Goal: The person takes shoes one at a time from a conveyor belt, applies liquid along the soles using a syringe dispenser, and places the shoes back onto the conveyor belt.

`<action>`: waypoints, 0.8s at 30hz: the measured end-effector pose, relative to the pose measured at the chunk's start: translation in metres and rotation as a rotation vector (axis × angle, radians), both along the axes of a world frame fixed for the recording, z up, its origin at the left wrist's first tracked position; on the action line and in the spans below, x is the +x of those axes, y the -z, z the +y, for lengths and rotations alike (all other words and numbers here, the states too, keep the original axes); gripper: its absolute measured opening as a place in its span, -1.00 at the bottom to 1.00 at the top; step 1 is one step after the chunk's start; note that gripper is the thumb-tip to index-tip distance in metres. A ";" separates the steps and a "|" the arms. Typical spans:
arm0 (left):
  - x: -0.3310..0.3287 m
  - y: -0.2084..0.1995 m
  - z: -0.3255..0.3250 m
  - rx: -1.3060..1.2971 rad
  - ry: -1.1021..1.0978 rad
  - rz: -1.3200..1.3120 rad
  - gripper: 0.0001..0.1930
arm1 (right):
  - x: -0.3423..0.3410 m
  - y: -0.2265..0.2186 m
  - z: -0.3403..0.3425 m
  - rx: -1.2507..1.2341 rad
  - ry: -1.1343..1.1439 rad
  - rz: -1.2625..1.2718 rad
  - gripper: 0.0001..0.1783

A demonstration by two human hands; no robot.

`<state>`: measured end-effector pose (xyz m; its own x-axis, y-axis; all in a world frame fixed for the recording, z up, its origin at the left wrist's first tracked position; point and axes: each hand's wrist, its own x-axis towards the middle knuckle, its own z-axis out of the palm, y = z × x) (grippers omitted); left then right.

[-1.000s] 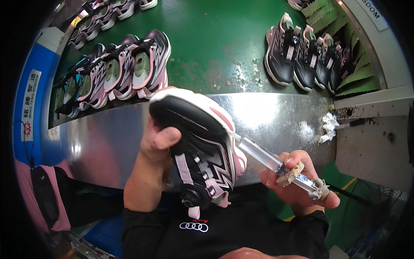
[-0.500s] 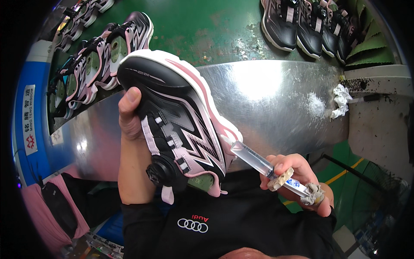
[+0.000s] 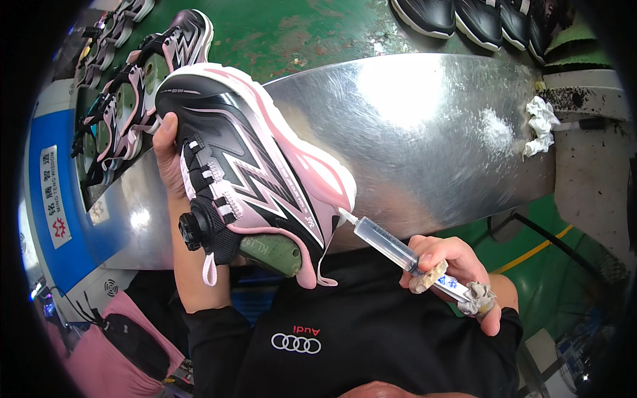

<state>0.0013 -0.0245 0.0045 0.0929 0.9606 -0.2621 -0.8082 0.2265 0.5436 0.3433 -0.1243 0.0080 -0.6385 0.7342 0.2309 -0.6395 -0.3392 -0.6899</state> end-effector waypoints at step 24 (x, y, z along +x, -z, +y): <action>-0.079 -0.006 -0.164 -0.203 0.014 0.430 -0.55 | -0.024 0.031 0.005 0.190 0.044 -0.118 0.18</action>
<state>-0.0777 -0.1883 0.0101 -0.0528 0.8851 -0.4623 -0.5155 0.3724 0.7718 0.3194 -0.1193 -0.0231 -0.6375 0.7124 0.2933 -0.5620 -0.1697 -0.8095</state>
